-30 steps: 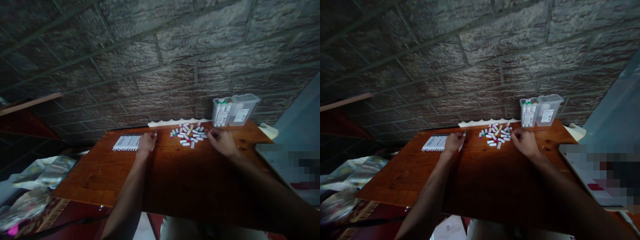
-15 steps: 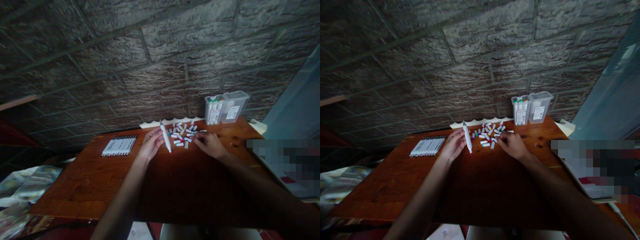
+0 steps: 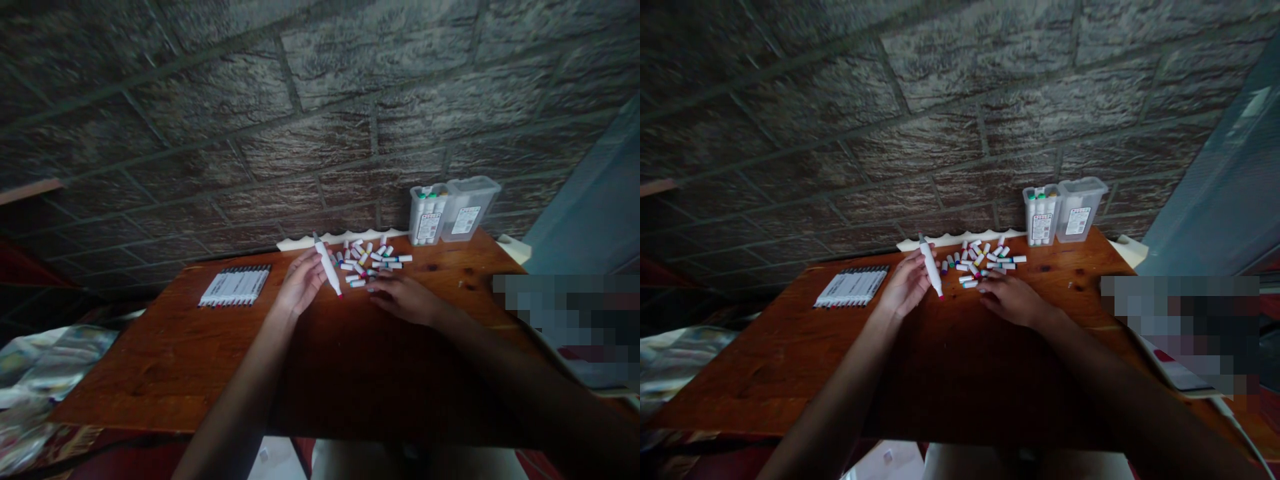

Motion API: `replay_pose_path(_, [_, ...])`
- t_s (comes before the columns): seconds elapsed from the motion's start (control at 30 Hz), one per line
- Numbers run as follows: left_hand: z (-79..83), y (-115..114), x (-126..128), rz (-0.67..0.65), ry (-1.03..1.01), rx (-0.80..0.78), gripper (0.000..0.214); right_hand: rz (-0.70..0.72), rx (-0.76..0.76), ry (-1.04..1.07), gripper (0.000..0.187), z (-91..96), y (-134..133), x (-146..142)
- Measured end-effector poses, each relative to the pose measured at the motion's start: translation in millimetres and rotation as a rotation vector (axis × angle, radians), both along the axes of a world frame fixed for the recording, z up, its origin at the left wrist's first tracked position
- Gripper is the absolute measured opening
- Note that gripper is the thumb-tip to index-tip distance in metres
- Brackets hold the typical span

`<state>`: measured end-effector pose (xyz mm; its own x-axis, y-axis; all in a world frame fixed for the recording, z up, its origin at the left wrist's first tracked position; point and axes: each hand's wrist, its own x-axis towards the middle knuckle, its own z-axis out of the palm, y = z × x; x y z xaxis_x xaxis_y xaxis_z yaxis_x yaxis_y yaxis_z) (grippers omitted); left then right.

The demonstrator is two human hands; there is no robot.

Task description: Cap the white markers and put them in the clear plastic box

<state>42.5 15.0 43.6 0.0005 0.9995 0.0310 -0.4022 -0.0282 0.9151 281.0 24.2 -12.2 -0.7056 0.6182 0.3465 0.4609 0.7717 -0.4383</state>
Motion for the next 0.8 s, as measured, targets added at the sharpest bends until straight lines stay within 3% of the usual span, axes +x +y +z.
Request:
replay_pose_path(0.33, [-4.3, 3, -1, -0.019, 0.024, -0.004, 0.031, -0.111, -0.07, -0.014, 0.008, 5.0, 3, 6])
replay_pose_path(0.63, [-7.2, 13, -18, 0.118, -0.008, -0.012, 0.023, -0.271, -0.084, -0.062, 0.012, 4.0, 5, 7])
replay_pose_path(0.8, [-7.2, 12, -14, 0.113, -0.029, -0.032, 0.021, -0.397, -0.094, -0.078, 0.013, 9.1, 3, 6])
